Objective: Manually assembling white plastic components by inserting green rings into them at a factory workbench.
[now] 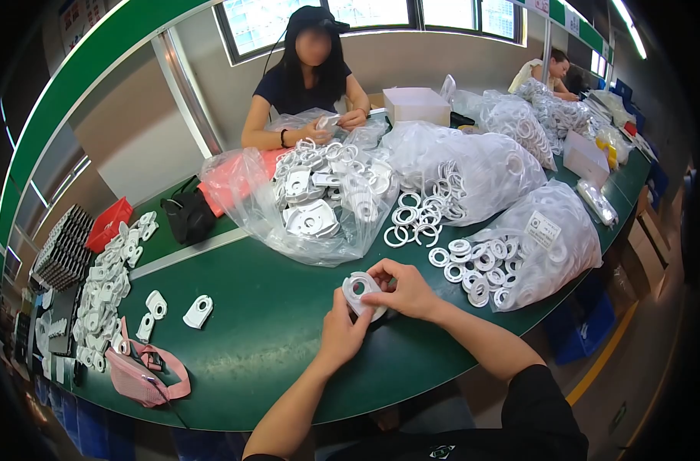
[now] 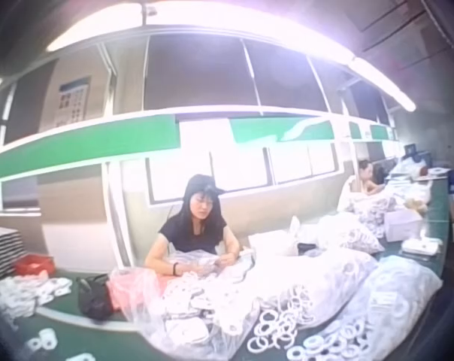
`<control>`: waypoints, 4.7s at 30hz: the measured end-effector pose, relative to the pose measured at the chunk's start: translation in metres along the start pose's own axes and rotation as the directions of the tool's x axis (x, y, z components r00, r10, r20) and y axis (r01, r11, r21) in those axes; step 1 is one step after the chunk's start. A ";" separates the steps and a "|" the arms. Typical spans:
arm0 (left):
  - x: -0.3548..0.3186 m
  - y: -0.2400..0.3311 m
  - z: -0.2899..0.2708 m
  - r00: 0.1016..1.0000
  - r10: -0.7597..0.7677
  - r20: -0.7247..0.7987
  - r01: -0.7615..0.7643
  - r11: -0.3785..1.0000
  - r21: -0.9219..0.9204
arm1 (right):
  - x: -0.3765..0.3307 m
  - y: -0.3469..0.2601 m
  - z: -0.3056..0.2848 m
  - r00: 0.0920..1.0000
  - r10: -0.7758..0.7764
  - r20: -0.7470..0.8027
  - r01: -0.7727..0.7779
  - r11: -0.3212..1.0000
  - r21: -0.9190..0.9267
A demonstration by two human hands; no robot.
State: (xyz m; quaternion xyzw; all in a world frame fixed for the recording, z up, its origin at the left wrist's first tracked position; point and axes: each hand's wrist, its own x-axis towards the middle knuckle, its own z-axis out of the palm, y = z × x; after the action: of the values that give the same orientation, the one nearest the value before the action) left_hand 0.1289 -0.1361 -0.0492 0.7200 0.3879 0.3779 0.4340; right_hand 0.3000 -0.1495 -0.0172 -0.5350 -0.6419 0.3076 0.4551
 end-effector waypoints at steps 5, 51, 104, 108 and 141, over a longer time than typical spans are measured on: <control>0.003 -0.005 -0.005 0.997 -0.032 0.071 0.045 0.979 -0.198 | 0.009 0.021 -0.006 0.996 0.026 0.089 -0.043 0.980 0.196; 0.103 0.004 -0.074 0.798 0.562 -0.217 -0.239 0.626 0.742 | 0.012 -0.003 -0.048 0.879 -0.364 -0.309 0.187 0.858 -0.478; 0.001 0.016 -0.020 0.902 -0.304 0.307 0.431 0.574 -0.696 | 0.003 0.006 -0.005 0.775 -0.575 0.263 0.630 0.734 -0.253; 0.001 0.015 -0.018 0.903 -0.297 0.311 0.429 0.586 -0.687 | 0.003 0.005 -0.007 0.763 -0.566 0.312 0.642 0.719 -0.267; -0.006 0.003 -0.008 0.998 -0.053 0.030 0.053 0.999 0.001 | 0.001 0.006 -0.002 0.961 -0.157 0.226 0.158 0.987 0.016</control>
State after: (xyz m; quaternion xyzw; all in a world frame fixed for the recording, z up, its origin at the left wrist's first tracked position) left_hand 0.1202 -0.1398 -0.0451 0.7149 0.4005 0.3554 0.4497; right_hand 0.3042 -0.1474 -0.0220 -0.4443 -0.7304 0.3287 0.4013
